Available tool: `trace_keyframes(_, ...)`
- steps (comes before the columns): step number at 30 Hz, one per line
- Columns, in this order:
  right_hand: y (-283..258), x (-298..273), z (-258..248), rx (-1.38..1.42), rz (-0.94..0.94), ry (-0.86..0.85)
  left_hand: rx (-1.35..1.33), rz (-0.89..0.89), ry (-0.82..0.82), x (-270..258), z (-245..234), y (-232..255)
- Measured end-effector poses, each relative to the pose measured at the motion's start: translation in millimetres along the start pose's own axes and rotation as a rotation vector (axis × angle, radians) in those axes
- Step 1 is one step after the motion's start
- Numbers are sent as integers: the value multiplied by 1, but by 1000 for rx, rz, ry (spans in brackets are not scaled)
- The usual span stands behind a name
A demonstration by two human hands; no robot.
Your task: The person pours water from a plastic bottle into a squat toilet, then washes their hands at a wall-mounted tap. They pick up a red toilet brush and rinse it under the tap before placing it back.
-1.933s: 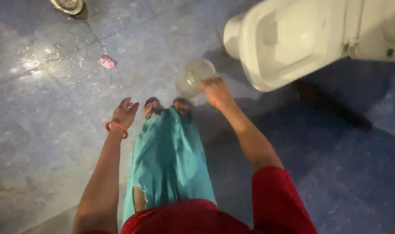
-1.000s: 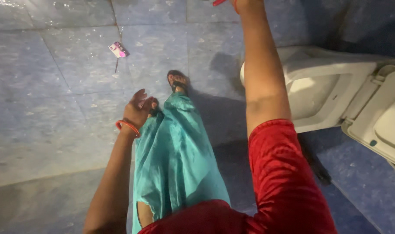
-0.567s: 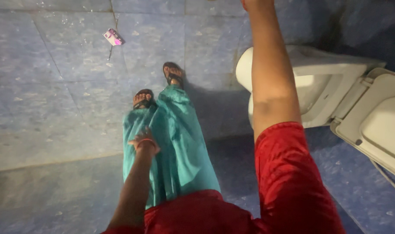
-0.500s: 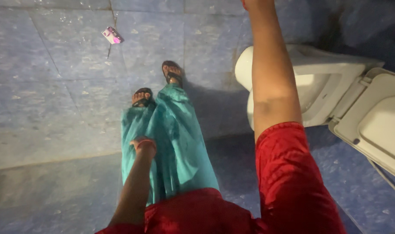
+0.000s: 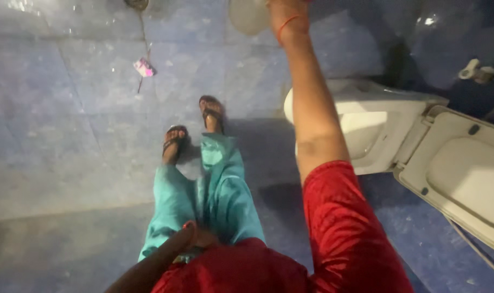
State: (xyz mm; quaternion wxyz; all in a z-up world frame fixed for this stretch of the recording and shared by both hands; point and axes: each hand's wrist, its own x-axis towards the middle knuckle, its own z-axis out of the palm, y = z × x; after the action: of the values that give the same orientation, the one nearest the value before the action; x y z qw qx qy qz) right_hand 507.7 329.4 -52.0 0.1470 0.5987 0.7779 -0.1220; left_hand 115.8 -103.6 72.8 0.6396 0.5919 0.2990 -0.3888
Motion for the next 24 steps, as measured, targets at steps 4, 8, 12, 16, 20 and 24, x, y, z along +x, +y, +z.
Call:
trace_keyframes(4,-3,7,4,75,24,119,175,20,269,-10,-70,24)
trace_keyframes(8,-17,9,0,146,76,142,525,104,872,-3,-186,31)
trace_keyframes(12,-23,4,-12,175,79,155,194,62,876,22,-355,38)
trace_keyframes(16,-25,7,-6,167,70,218,121,108,952,7,-439,58)
trace_keyframes(20,-20,15,-2,74,149,-181,82,177,935,17,-466,71)
trace_keyframes(24,-14,12,-18,155,22,108,54,96,758,18,-470,80)
